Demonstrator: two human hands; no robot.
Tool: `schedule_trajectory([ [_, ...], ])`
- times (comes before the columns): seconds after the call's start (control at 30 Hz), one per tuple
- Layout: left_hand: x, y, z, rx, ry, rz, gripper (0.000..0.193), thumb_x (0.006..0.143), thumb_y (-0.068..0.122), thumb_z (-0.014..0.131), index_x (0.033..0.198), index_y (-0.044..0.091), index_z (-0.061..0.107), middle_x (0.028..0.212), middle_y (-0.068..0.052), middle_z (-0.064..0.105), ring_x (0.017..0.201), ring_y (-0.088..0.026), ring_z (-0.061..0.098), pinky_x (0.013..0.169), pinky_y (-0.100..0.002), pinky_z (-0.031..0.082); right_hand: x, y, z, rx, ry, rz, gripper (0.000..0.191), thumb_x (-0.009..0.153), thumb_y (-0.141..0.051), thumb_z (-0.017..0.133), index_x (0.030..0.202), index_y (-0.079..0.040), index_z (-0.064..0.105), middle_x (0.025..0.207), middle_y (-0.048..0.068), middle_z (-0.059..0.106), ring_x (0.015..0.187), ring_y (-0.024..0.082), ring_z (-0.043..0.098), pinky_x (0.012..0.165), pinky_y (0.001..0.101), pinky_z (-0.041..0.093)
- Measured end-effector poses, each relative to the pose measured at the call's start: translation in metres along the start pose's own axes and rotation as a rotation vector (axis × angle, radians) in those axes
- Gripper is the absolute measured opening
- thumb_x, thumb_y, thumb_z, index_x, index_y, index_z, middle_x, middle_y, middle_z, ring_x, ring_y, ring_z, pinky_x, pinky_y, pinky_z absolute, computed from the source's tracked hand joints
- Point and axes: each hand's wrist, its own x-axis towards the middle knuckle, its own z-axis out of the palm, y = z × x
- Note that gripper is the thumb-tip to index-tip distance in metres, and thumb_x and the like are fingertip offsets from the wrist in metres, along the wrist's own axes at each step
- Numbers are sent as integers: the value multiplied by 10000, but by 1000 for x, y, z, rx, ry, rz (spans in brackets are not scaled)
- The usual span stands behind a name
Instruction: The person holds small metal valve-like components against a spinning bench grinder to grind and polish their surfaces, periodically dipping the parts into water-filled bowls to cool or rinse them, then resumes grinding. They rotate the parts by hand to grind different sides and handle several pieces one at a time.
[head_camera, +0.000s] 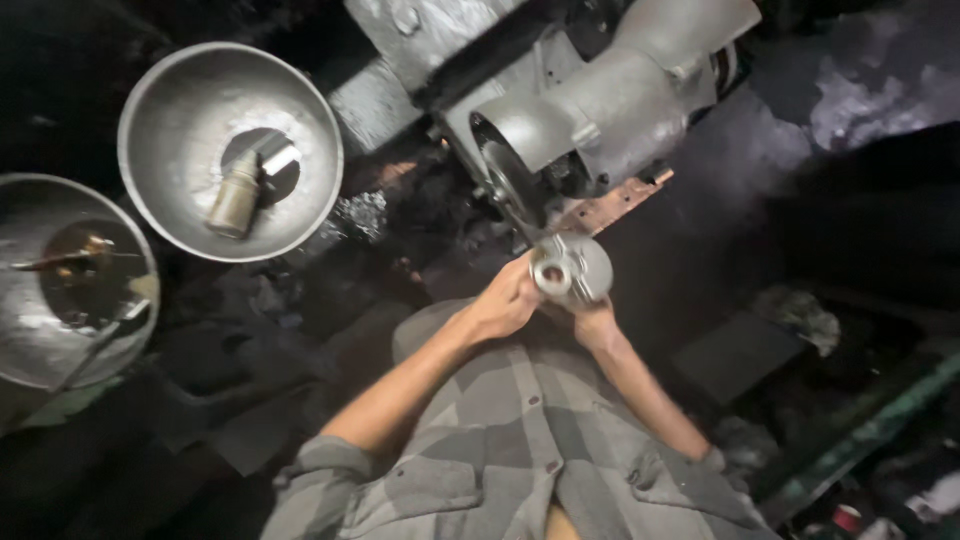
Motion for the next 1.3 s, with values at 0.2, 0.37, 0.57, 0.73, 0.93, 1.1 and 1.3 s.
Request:
schedule_trajectory([
  [0.2, -8, 11, 4, -197, -65, -12, 773, 979, 662, 628, 1379, 1, 593, 1367, -120, 637, 1278, -233, 599, 1133, -370, 463, -30, -25, -1, 0, -203, 198, 453, 930, -388, 577, 1122, 12, 664, 814, 76, 608, 614, 149, 488, 532, 293, 382],
  [0.37, -13, -10, -3, -191, 224, -406, 619, 1006, 617, 563, 1156, 21, 639, 966, -3, 654, 875, -88, 582, 782, -263, 514, 17, -19, 60, -105, 150, 326, 349, 999, -350, 515, 883, -34, 608, 661, 51, 527, 501, 172, 435, 455, 313, 301],
  [0.57, -2, -36, -12, -68, 299, -505, 499, 1070, 500, 501, 995, 22, 626, 855, 16, 600, 747, -54, 508, 656, -245, 464, 41, -23, 79, -24, 22, 251, 297, 991, -291, 494, 748, -121, 511, 587, -55, 350, 450, 86, 271, 424, 276, 181],
  [0.73, 3, -24, -15, -216, 282, -497, 456, 1053, 467, 514, 1010, 26, 619, 880, 17, 632, 771, -53, 555, 679, -255, 526, 46, -26, 84, -1, 66, 280, 298, 999, -296, 503, 744, -144, 472, 575, -56, 317, 452, 91, 250, 436, 277, 163],
  [0.93, 0, 6, -28, -27, 279, -501, 397, 1066, 390, 526, 995, 22, 657, 867, -14, 683, 761, -68, 601, 705, -254, 547, 41, -21, 96, 22, -35, 334, 306, 988, -346, 450, 765, -136, 462, 600, -29, 374, 472, 115, 320, 446, 275, 217],
  [1.1, 8, 11, -27, 4, 232, -431, 306, 1079, 286, 563, 1027, 5, 674, 910, -30, 717, 815, -61, 624, 734, -280, 567, 41, -22, 87, -30, 76, 259, 317, 995, -358, 426, 769, -136, 446, 603, -11, 378, 465, 131, 334, 436, 288, 219],
  [1.3, 12, 18, -25, -117, 265, -560, 327, 1036, 293, 552, 1012, -1, 693, 822, -48, 752, 739, -87, 727, 676, -291, 621, 42, -14, 81, 21, -10, 271, 285, 982, -336, 456, 774, -141, 447, 590, -24, 349, 452, 126, 320, 432, 296, 233],
])
